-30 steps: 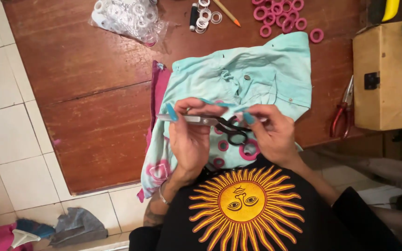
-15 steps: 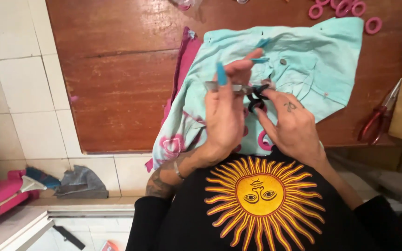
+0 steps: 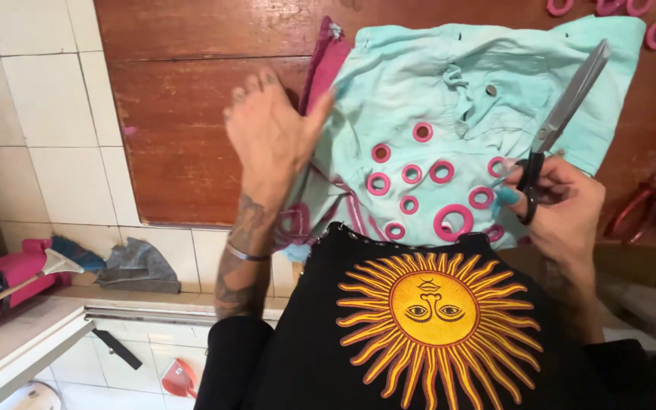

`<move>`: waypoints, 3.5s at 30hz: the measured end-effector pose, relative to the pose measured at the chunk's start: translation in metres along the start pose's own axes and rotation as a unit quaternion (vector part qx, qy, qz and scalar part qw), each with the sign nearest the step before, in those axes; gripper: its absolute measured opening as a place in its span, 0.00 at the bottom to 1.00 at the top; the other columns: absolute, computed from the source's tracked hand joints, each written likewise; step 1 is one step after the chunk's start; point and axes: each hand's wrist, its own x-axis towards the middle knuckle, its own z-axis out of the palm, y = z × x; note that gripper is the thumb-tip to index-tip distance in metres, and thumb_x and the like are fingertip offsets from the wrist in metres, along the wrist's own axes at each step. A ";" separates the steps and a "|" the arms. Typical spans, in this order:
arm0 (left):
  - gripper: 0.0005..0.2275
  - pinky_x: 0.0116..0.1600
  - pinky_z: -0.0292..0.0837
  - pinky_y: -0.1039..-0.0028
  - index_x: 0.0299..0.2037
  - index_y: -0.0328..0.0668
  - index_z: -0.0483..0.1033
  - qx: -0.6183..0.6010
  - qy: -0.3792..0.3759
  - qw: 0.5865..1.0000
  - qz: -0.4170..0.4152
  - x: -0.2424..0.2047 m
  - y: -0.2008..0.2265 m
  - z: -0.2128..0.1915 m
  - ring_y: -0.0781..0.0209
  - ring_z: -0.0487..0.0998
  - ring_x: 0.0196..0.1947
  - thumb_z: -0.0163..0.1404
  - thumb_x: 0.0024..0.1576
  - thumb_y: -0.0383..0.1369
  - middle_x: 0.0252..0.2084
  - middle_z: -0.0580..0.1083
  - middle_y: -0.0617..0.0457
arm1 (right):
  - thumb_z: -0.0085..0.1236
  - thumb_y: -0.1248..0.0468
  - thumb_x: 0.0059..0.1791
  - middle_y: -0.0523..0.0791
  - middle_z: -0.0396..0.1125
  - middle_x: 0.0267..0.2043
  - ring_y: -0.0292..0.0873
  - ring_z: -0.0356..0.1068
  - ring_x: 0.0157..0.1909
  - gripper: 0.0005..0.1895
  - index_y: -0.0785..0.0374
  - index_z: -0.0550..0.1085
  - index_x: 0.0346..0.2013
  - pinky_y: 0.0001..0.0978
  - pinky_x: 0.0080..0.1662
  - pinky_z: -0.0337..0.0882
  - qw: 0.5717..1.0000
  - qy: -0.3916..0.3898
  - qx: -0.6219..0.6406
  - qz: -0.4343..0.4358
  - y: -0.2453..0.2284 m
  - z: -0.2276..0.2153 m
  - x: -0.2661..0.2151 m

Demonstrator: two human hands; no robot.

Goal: Customizing a light blue garment by cutting holes and installing pink plastic grommets using scissors and pliers.

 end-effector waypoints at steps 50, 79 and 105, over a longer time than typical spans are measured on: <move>0.11 0.29 0.69 0.83 0.42 0.36 0.69 -0.737 -0.343 0.580 0.058 -0.011 0.028 -0.014 0.72 0.71 0.26 0.46 0.50 0.28 0.33 0.73 0.56 | 0.35 0.51 0.63 0.35 0.55 0.24 0.35 0.58 0.29 0.21 0.51 0.62 0.27 0.25 0.37 0.58 0.497 0.009 -0.792 -0.355 -0.081 -0.051 -0.003; 0.10 0.37 0.67 0.83 0.43 0.36 0.67 -0.677 -0.287 0.660 0.153 -0.023 0.030 -0.026 0.73 0.69 0.34 0.40 0.52 0.30 0.37 0.70 0.57 | 0.51 0.77 0.53 0.35 0.43 0.16 0.32 0.44 0.20 0.19 0.55 0.62 0.21 0.24 0.28 0.43 0.364 0.040 -0.788 -0.494 -0.109 -0.040 0.005; 0.09 0.34 0.69 0.81 0.38 0.35 0.71 -0.770 -0.298 0.563 0.026 -0.013 0.027 -0.002 0.69 0.72 0.28 0.47 0.50 0.29 0.32 0.73 0.54 | 0.48 0.69 0.64 0.34 0.49 0.17 0.33 0.56 0.23 0.24 0.52 0.58 0.24 0.27 0.33 0.55 0.423 -0.010 -0.825 -0.374 -0.082 -0.058 0.013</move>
